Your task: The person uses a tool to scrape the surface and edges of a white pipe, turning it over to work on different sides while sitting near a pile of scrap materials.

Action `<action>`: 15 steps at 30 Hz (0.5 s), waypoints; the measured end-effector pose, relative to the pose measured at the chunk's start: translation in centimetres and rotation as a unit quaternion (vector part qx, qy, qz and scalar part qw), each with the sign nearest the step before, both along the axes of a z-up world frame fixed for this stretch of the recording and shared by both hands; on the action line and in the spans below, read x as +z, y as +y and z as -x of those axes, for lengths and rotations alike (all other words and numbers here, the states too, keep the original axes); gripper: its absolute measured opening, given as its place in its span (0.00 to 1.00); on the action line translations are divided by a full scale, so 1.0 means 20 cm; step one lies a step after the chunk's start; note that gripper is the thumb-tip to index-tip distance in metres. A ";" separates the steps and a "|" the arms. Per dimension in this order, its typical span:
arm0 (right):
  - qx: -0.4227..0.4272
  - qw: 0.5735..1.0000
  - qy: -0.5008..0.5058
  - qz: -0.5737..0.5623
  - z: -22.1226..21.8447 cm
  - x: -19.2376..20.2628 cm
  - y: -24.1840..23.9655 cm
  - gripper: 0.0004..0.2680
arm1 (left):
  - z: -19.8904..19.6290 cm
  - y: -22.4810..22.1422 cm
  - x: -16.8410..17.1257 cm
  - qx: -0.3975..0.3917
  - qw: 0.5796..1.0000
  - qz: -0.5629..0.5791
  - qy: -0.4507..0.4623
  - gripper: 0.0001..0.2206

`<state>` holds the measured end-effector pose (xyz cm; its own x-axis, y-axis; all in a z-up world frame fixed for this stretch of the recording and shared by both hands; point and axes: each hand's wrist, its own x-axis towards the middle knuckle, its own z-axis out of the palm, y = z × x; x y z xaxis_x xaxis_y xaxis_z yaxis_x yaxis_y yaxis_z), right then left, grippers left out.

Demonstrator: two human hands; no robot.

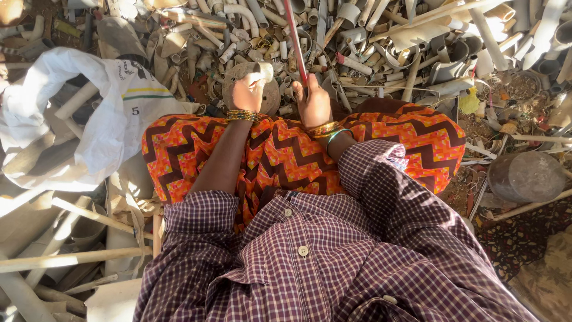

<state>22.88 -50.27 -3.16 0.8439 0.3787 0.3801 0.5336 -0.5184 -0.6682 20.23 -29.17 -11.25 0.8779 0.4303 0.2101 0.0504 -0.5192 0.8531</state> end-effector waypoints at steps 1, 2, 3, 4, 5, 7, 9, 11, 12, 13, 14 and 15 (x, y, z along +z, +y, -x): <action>0.025 0.999 -0.009 -0.023 0.04 0.01 0.00 0.10 | -0.02 0.01 -0.03 0.017 0.999 -0.034 -0.012 0.08; 0.051 0.998 -0.017 -0.046 0.06 0.02 0.00 0.11 | -0.02 0.01 -0.07 0.033 0.997 -0.067 -0.024 0.08; 0.060 0.998 0.018 0.008 0.07 0.01 0.01 0.12 | -0.02 0.01 -0.10 0.034 0.998 -0.028 0.036 0.08; 0.069 0.994 0.052 0.061 0.08 0.00 0.02 0.12 | -0.01 0.00 -0.13 0.035 0.995 0.012 0.096 0.08; 0.080 0.987 0.084 0.112 0.06 -0.01 0.04 0.13 | -0.03 0.00 -0.17 0.036 0.986 0.049 0.153 0.08; 0.037 0.996 0.050 0.057 0.05 -0.05 0.01 0.13 | -0.08 -0.01 -0.27 0.055 0.996 -0.074 0.004 0.08; 0.058 0.992 0.079 0.082 0.05 -0.13 -0.03 0.13 | -0.11 0.00 -0.38 0.073 0.988 -0.122 -0.059 0.08; 0.144 0.963 0.145 0.178 -0.05 -0.20 -0.02 0.15 | -0.13 -0.05 -0.38 0.080 0.993 -0.078 -0.034 0.08; 0.098 0.983 0.074 0.139 -0.05 -0.24 -0.03 0.14 | -0.15 -0.07 -0.33 0.078 0.996 -0.046 -0.016 0.07; 0.056 0.994 0.005 0.095 -0.03 -0.27 -0.04 0.13 | -0.16 -0.05 -0.27 0.086 0.996 -0.033 -0.005 0.08; 0.027 0.998 -0.034 0.049 -0.05 -0.29 -0.04 0.12 | -0.16 0.01 -0.17 0.105 0.994 -0.027 -0.005 0.08; -0.006 0.993 0.041 0.112 -0.09 -0.30 -0.09 0.12 | -0.11 0.04 -0.07 0.124 0.992 -0.024 -0.010 0.08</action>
<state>24.64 -52.00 -9.09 0.8737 0.4348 0.2183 0.4750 -0.6650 -0.5764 22.46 -28.28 -12.66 0.7413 0.6220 0.2521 0.1651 -0.5331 0.8298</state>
